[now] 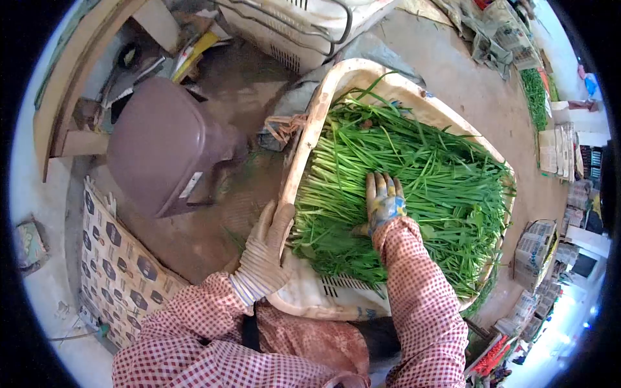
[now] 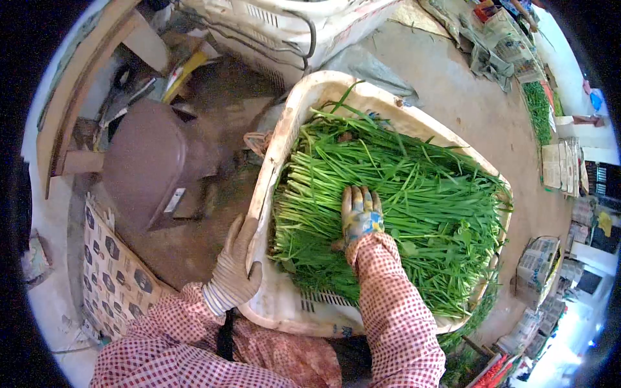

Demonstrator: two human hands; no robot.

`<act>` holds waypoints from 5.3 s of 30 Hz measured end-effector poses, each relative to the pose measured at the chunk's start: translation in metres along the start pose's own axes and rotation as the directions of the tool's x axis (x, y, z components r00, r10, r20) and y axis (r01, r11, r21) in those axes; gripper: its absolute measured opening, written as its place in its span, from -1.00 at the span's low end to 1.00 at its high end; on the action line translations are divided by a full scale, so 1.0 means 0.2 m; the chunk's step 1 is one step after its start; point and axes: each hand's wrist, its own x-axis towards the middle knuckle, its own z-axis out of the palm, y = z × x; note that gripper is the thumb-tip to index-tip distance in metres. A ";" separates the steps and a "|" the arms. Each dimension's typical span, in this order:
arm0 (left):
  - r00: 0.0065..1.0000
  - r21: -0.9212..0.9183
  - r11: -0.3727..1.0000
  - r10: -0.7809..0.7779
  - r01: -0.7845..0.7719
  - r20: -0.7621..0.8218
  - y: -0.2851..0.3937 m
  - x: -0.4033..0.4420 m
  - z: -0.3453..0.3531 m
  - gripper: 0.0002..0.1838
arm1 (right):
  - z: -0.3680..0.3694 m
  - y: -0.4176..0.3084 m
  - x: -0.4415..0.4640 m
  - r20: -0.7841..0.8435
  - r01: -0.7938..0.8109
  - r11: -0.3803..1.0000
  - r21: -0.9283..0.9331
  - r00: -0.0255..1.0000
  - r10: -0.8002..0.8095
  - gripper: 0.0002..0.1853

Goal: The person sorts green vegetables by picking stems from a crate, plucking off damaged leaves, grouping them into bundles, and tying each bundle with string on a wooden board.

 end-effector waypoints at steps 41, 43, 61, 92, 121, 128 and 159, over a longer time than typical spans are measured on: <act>0.735 -0.973 -0.178 -0.639 0.146 0.227 0.40 0.41 0.55 -0.69 | -0.14 0.50 -0.05 -0.418 0.294 0.733 0.613 0.908 -0.015 -0.27; 0.807 -0.975 -0.221 -0.572 0.019 0.146 0.31 0.56 0.65 -0.68 | -0.05 0.51 -0.05 -0.474 0.291 0.739 0.607 0.879 0.043 -0.21; 0.981 -0.733 -0.652 0.114 0.194 0.158 0.04 0.90 0.61 -0.29 | -0.42 0.36 -0.50 -0.468 0.217 0.914 0.342 0.883 -0.035 0.20; 0.768 -0.677 0.557 0.640 -0.480 -0.018 0.64 0.69 0.59 0.49 | -0.06 0.35 -0.66 -0.083 0.343 -0.580 0.739 0.900 0.427 -0.06; 0.682 -0.298 0.668 0.728 -0.682 0.073 0.99 0.59 0.67 -0.09 | -0.09 0.35 -0.98 -0.749 0.819 0.081 0.568 0.473 0.464 0.47; 0.735 -0.092 0.758 0.650 -0.646 0.195 1.02 0.52 0.86 -0.17 | -0.01 0.34 -0.97 -0.545 0.761 0.094 0.642 0.367 0.753 0.21; 0.690 -0.080 0.749 0.642 -0.658 0.334 1.22 1.21 1.46 -0.82 | 0.35 0.29 -1.12 -0.645 0.816 0.284 0.503 0.135 0.752 -0.59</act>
